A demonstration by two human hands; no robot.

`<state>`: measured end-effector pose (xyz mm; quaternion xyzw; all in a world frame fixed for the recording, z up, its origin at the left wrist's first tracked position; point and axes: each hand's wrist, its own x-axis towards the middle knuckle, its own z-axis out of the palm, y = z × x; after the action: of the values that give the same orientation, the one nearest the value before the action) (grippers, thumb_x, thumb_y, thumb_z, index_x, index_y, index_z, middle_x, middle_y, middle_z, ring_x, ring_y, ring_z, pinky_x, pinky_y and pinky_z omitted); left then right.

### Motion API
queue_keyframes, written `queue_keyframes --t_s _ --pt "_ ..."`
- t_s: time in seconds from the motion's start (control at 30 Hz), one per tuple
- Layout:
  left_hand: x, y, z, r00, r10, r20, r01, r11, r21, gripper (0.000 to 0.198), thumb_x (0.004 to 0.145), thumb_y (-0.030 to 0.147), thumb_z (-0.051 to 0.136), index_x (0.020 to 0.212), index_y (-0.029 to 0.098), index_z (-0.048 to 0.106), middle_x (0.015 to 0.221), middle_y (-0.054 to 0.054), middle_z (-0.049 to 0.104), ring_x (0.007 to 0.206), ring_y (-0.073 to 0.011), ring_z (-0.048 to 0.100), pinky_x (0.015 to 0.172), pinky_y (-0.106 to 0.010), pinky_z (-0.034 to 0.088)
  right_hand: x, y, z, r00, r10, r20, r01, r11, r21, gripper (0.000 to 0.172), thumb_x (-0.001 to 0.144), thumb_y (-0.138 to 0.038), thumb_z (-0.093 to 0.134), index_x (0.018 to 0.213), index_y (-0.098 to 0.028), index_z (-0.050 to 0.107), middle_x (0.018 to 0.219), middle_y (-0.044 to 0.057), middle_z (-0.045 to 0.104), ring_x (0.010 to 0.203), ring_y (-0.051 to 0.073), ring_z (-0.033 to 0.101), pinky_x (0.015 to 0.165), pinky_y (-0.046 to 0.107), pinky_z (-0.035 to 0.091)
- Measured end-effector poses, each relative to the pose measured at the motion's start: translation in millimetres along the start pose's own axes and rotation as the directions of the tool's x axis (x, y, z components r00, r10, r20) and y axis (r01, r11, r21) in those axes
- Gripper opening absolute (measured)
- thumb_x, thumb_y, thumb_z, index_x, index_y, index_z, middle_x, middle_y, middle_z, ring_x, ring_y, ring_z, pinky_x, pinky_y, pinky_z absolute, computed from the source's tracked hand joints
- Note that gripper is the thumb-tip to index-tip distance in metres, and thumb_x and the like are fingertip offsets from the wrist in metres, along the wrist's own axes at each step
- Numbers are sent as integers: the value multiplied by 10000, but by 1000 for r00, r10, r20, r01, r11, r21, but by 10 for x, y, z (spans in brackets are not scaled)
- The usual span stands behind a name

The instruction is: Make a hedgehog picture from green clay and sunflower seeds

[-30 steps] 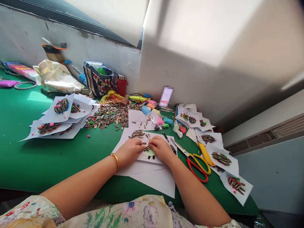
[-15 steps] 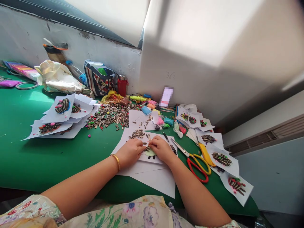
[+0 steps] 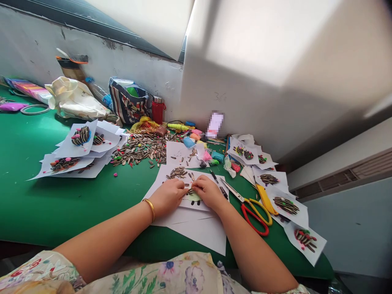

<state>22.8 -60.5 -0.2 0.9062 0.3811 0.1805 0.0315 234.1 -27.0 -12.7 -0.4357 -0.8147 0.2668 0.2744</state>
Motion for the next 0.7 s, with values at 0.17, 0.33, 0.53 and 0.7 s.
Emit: queue_keyframes --t_s 0.17,0.33,0.53,0.7 --pt "2 -10 13 1000 5 -15 -5 1000 -18 225 920 143 492 971 186 707 824 -72 604 791 -191 538 712 -319 432 -1 -6 1 1000 5 0 -5 1000 6 146 880 -154 605 870 -244 720 899 13 586 856 155 585 814 293 465" --pt "-6 -38 33 999 3 -39 -5 999 -42 214 914 159 503 944 194 712 818 -65 601 789 -190 543 712 -318 434 2 10 2 1000 -2 -4 2 999 35 139 877 -157 606 878 -238 719 907 20 603 880 162 590 835 301 468" --pt "-23 -107 91 998 -30 -56 24 996 -91 265 849 84 532 998 200 718 887 -65 638 837 -193 580 760 -320 471 14 37 -15 1000 -2 -15 3 997 72 122 886 -177 599 878 -221 712 890 27 610 876 165 592 828 304 469" --pt "-19 -170 114 987 -72 -143 49 986 -161 342 857 63 495 1089 199 705 951 -82 653 883 -198 611 794 -337 506 31 53 -31 998 11 -59 -6 997 80 140 900 -191 576 907 -220 713 886 35 628 880 175 589 820 317 468"
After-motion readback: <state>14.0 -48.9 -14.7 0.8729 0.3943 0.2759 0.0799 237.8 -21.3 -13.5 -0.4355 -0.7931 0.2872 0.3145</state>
